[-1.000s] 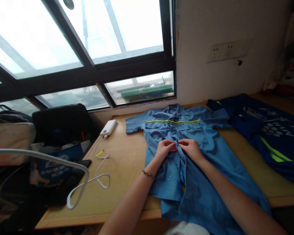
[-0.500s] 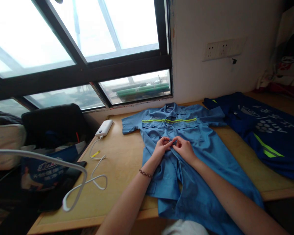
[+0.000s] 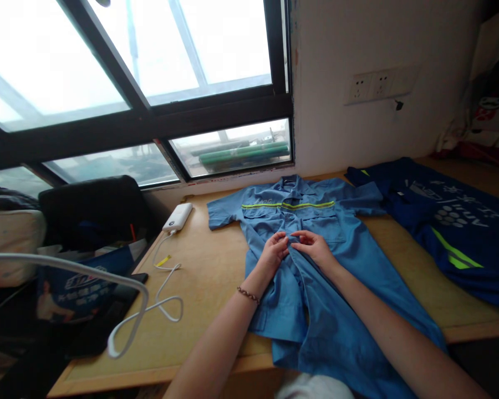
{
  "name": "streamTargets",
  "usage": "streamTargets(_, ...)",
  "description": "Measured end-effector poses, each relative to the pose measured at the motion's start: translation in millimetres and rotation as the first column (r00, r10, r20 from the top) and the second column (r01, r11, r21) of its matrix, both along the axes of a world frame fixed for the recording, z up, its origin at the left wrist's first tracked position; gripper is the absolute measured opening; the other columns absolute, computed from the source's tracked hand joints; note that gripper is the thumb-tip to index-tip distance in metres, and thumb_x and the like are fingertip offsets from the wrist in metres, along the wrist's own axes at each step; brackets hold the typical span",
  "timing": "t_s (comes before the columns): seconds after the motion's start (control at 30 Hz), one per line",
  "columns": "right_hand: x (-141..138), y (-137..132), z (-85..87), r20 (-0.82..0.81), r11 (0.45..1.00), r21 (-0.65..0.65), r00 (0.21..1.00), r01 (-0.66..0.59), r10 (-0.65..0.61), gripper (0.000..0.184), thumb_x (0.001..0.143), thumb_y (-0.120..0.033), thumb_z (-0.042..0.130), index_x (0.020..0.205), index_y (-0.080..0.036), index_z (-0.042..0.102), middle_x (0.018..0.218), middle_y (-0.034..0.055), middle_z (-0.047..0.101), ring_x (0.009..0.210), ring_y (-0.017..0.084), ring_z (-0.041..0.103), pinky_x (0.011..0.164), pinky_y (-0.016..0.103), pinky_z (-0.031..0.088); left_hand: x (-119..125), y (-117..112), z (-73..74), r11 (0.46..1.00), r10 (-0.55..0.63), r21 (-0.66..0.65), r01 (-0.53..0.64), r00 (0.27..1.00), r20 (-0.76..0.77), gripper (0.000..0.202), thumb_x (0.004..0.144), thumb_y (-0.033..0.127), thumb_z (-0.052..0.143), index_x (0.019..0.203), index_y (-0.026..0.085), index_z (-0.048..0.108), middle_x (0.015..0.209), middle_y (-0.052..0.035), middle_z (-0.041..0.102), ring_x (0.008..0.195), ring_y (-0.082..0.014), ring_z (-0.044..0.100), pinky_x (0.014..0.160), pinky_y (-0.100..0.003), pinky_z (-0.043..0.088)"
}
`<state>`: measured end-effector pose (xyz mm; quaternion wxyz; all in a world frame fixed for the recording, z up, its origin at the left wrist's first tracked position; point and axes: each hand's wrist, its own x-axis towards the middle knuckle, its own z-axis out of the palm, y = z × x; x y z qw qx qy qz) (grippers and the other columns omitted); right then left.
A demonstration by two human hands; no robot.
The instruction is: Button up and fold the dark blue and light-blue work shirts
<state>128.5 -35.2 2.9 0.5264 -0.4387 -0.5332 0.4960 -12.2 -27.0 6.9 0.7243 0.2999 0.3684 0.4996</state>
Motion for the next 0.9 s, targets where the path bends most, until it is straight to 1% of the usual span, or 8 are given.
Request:
streamTargets(0.13, -0.8, -0.7, -0.4, -0.116, 0.993, -0.109, 0.993, -0.043, 0.030, 0.041, 0.053, -0.034, 0.071, 0.090, -0.018, 0.064, 0.063, -0.0038, 0.050, 0.058, 0.009, 0.045, 0.055, 0.021, 0.039, -1.3, -0.6, 0.1, 1.000, 0.004, 0.005, -0.004, 1.000, 0.009, 0.045, 0.052, 0.023, 0.075, 0.089, 0.017, 0.050, 0.066, 0.0021, 0.056, 0.054, -0.0082, 0.055, 0.056, -0.022, 0.045)
streamTargets(0.23, -1.9, -0.2, -1.7, -0.159, 0.987, -0.152, 0.987, -0.059, 0.034, 0.043, 0.052, -0.033, 0.073, 0.092, -0.018, 0.064, 0.063, -0.0033, 0.052, 0.058, 0.009, 0.047, 0.055, 0.022, 0.040, -2.0, -0.6, -0.3, 1.000, 0.004, 0.010, -0.004, 1.000, 0.020, 0.045, 0.052, 0.023, 0.074, 0.089, 0.017, 0.049, 0.067, 0.0017, 0.057, 0.055, -0.0083, 0.055, 0.056, -0.022, 0.045)
streamTargets(0.53, -1.3, 0.7, -1.7, -0.224, 0.973, -0.199, 0.972, -0.115, 0.069, 0.043, 0.050, -0.029, 0.074, 0.091, -0.019, 0.065, 0.061, -0.0049, 0.053, 0.056, 0.008, 0.047, 0.055, 0.021, 0.039, -2.3, 0.0, -1.6, 1.000, 0.015, 0.013, -0.015, 0.999, 0.033, 0.046, 0.051, 0.021, 0.074, 0.088, 0.017, 0.047, 0.062, 0.0036, 0.055, 0.051, -0.0070, 0.052, 0.052, -0.020, 0.044)
streamTargets(0.67, -1.3, 1.9, -3.4, -0.254, 0.967, -0.208, 0.963, -0.144, 0.089, 0.043, 0.050, -0.028, 0.075, 0.090, -0.019, 0.065, 0.060, -0.0054, 0.053, 0.054, 0.007, 0.048, 0.055, 0.021, 0.039, -2.1, -1.4, 0.6, 1.000, 0.013, 0.028, -0.014, 0.999, 0.030, 0.046, 0.050, 0.021, 0.074, 0.087, 0.017, 0.048, 0.062, 0.0043, 0.054, 0.050, -0.0064, 0.052, 0.051, -0.019, 0.042)
streamTargets(0.8, -1.5, 4.5, -7.9, -0.272, 0.963, -0.225, 0.959, -0.149, 0.085, 0.044, 0.049, -0.027, 0.075, 0.090, -0.018, 0.065, 0.062, -0.0045, 0.053, 0.056, 0.009, 0.049, 0.056, 0.022, 0.041, -1.0, -2.8, 3.5, 0.999, 0.030, 0.032, -0.030, 1.000, 0.006, 0.047, 0.048, 0.022, 0.074, 0.087, 0.017, 0.048, 0.065, 0.0033, 0.055, 0.052, -0.0072, 0.053, 0.052, -0.020, 0.042)
streamTargets(0.9, -1.2, 3.2, -6.2, -0.233, 0.976, -0.177, 0.969, -0.130, 0.087, 0.046, 0.052, -0.028, 0.073, 0.097, -0.020, 0.063, 0.068, -0.0034, 0.053, 0.059, 0.009, 0.049, 0.058, 0.023, 0.042, -0.1, -2.2, 3.9, 0.999, 0.033, 0.033, -0.033, 0.999, -0.001, 0.048, 0.047, 0.021, 0.075, 0.087, 0.017, 0.048, 0.067, 0.0027, 0.055, 0.053, -0.0073, 0.054, 0.052, -0.020, 0.042)
